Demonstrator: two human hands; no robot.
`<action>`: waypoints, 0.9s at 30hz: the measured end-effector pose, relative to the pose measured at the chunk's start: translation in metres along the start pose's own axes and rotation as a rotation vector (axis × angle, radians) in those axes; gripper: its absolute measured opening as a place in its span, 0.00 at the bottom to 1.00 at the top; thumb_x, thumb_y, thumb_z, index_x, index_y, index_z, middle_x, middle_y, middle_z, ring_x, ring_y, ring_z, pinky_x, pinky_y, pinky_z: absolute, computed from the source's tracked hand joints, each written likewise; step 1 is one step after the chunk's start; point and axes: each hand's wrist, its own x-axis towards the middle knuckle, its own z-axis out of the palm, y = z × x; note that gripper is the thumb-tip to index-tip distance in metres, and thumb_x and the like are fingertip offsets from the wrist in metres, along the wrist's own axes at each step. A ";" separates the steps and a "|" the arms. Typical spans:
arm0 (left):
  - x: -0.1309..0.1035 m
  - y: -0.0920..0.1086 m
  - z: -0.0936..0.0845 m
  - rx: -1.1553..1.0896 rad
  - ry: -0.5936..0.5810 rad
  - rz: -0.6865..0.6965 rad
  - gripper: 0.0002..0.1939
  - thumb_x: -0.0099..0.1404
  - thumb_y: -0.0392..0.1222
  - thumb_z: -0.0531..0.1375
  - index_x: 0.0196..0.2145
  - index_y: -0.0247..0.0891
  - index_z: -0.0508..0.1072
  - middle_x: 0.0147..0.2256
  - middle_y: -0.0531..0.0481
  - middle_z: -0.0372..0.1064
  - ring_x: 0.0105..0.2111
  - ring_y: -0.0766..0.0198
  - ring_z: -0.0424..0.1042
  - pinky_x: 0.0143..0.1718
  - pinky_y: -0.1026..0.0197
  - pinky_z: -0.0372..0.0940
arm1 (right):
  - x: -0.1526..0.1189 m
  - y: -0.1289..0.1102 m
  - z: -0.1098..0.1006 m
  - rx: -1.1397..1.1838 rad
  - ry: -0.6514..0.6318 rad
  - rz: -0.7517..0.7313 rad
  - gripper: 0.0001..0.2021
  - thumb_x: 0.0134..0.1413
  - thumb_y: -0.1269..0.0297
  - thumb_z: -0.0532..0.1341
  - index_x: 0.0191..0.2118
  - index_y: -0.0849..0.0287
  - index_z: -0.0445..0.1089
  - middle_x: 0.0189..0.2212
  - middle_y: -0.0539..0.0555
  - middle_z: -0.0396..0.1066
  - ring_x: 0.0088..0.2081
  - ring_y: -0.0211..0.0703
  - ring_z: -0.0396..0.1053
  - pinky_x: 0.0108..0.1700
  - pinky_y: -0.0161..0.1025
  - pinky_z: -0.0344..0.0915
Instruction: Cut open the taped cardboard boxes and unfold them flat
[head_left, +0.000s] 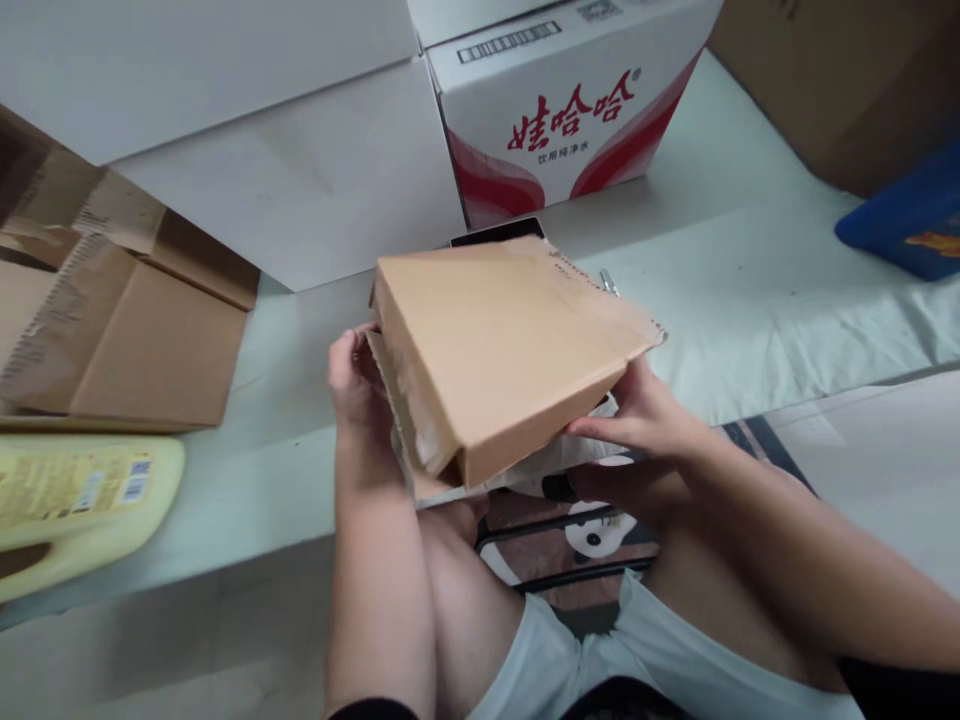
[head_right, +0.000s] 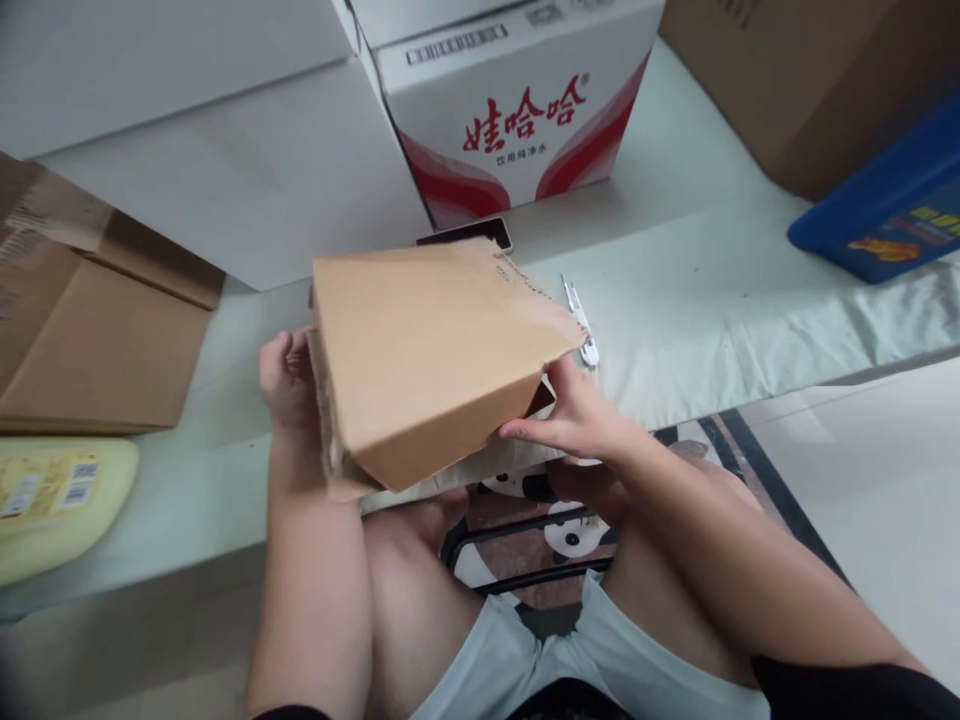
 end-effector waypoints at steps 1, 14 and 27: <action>0.000 0.001 -0.002 0.027 -0.002 0.020 0.19 0.66 0.55 0.54 0.30 0.38 0.75 0.28 0.48 0.73 0.33 0.59 0.74 0.38 0.57 0.66 | -0.001 0.002 0.001 -0.069 0.018 -0.024 0.40 0.41 0.45 0.75 0.59 0.55 0.64 0.55 0.65 0.70 0.60 0.64 0.68 0.59 0.59 0.70; -0.020 0.003 0.007 0.054 -0.234 -0.019 0.28 0.59 0.67 0.59 0.41 0.39 0.77 0.43 0.41 0.77 0.56 0.43 0.72 0.49 0.48 0.72 | 0.005 0.013 0.012 -0.274 0.289 0.090 0.34 0.42 0.52 0.74 0.55 0.55 0.62 0.40 0.58 0.71 0.38 0.52 0.74 0.36 0.50 0.75; -0.011 0.004 -0.007 0.141 -0.448 -0.165 0.17 0.58 0.42 0.60 0.46 0.40 0.77 0.20 0.54 0.68 0.13 0.66 0.64 0.14 0.64 0.58 | 0.012 0.003 0.002 0.265 0.535 0.276 0.18 0.58 0.47 0.62 0.26 0.55 0.67 0.21 0.48 0.67 0.23 0.36 0.63 0.27 0.35 0.61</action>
